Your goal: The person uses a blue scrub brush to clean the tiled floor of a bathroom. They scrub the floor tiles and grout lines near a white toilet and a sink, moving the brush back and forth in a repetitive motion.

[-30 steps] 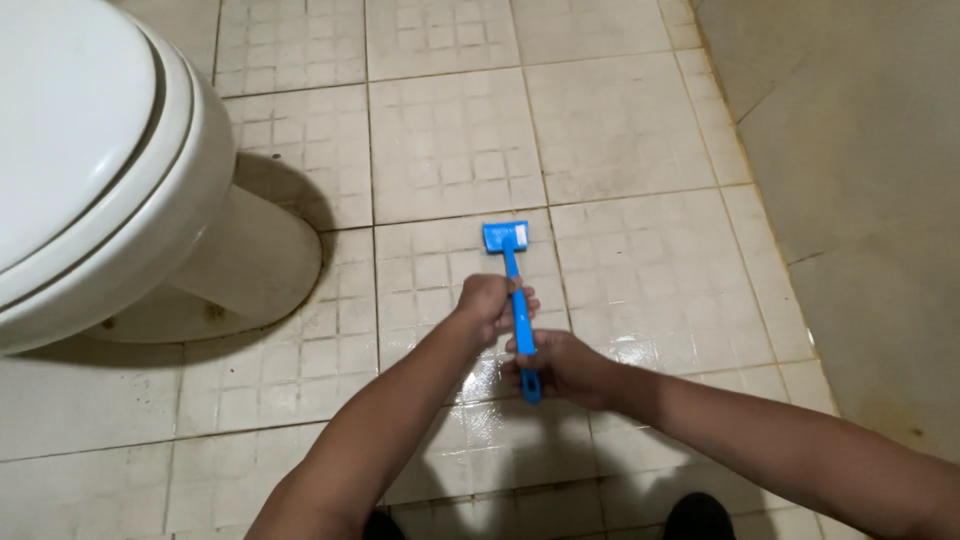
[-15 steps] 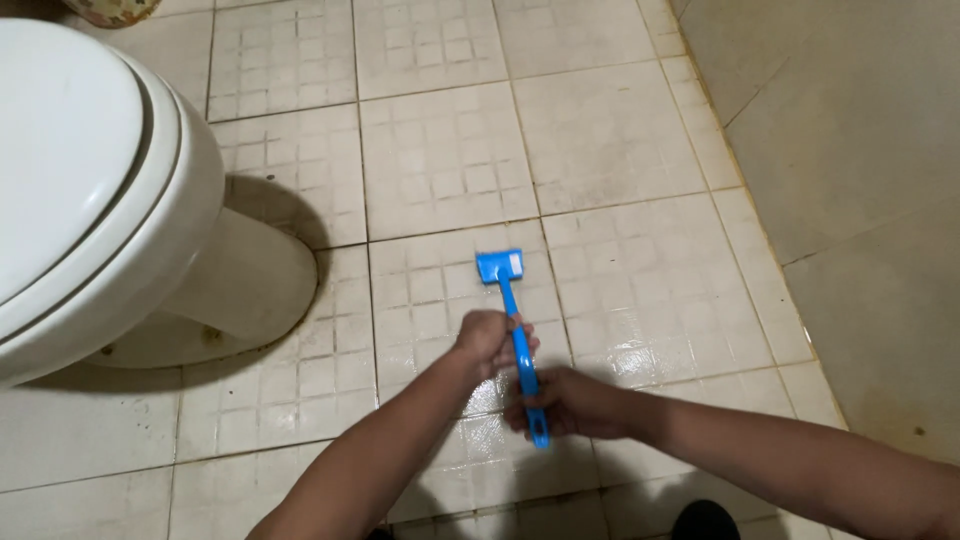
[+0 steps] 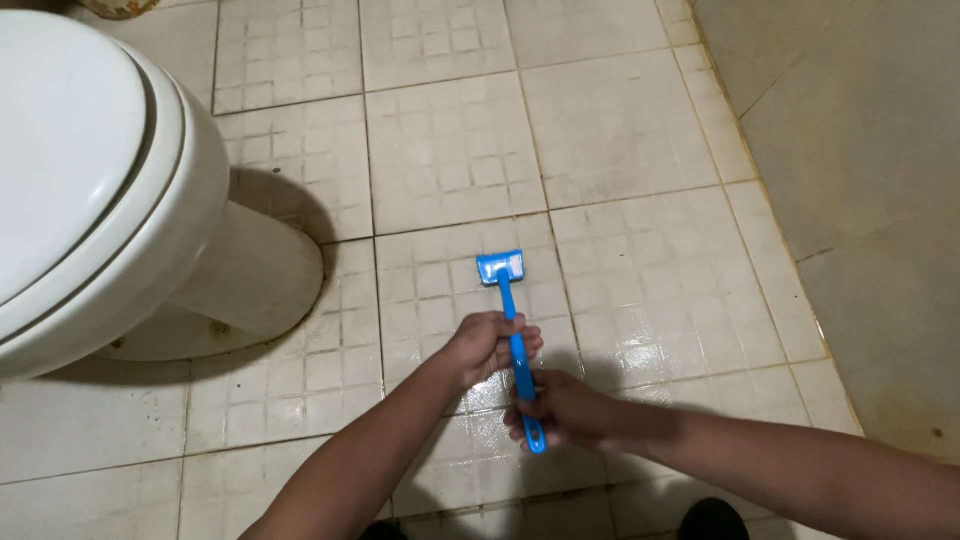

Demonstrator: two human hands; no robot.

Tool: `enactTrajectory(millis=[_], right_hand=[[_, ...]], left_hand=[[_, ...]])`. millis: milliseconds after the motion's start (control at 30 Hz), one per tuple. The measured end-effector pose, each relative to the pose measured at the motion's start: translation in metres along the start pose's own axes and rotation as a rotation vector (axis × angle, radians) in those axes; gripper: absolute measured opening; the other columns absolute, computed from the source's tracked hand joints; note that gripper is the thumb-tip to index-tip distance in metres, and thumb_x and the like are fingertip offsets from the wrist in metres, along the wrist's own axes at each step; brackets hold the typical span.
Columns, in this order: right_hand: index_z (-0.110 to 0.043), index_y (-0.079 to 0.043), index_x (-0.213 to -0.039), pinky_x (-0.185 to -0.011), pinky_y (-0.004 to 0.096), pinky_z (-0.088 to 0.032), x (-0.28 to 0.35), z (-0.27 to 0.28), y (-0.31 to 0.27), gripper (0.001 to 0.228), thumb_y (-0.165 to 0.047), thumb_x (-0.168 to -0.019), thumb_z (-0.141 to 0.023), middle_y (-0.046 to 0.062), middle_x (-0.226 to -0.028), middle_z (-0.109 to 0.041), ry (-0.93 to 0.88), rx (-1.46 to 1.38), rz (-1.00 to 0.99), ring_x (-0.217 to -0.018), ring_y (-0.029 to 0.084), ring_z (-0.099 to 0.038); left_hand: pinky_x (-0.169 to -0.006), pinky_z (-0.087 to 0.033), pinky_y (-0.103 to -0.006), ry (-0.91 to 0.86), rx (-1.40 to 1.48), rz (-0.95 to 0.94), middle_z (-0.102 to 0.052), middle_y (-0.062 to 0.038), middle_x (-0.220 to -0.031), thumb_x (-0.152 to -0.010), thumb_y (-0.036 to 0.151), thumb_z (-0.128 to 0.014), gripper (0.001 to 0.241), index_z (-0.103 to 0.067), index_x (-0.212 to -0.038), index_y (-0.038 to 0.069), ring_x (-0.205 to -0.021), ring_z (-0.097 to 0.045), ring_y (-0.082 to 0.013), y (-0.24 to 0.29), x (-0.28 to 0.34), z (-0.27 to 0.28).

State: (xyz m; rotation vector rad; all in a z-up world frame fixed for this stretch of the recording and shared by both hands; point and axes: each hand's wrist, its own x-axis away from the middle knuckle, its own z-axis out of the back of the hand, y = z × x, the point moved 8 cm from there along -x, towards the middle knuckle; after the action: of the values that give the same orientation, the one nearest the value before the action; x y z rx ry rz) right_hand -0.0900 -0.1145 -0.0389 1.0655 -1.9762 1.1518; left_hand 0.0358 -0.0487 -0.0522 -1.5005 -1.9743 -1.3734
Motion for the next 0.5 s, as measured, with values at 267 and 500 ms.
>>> enactTrajectory(millis=[267,500], right_hand=[[-0.058,-0.005,-0.116,-0.084,0.041,-0.063,0.002,-0.003,-0.036,0.016,-0.011,-0.101,-0.055,0.011,-0.105,-0.07,-0.036,0.001,0.096,-0.093,0.023,-0.073],[-0.055,-0.006,-0.121,-0.082,0.042,-0.062,0.012,-0.001,-0.005,0.022,-0.009,-0.099,-0.055,0.014,-0.107,-0.072,-0.004,0.043,-0.024,-0.096,0.024,-0.074]], left_hand=[[-0.087,-0.064,-0.0448,0.011,0.08,-0.097,-0.069,-0.022,-0.112,-0.101,0.01,-0.053,0.024,-0.057,-0.115,-0.009,-0.101,-0.072,-0.0326,0.01,-0.045,0.013],[-0.086,-0.066,-0.0464,0.019,0.068,-0.011,-0.068,-0.023,-0.11,-0.101,0.007,-0.049,0.018,-0.054,-0.112,-0.007,-0.099,-0.073,-0.0358,-0.016,-0.022,0.009]])
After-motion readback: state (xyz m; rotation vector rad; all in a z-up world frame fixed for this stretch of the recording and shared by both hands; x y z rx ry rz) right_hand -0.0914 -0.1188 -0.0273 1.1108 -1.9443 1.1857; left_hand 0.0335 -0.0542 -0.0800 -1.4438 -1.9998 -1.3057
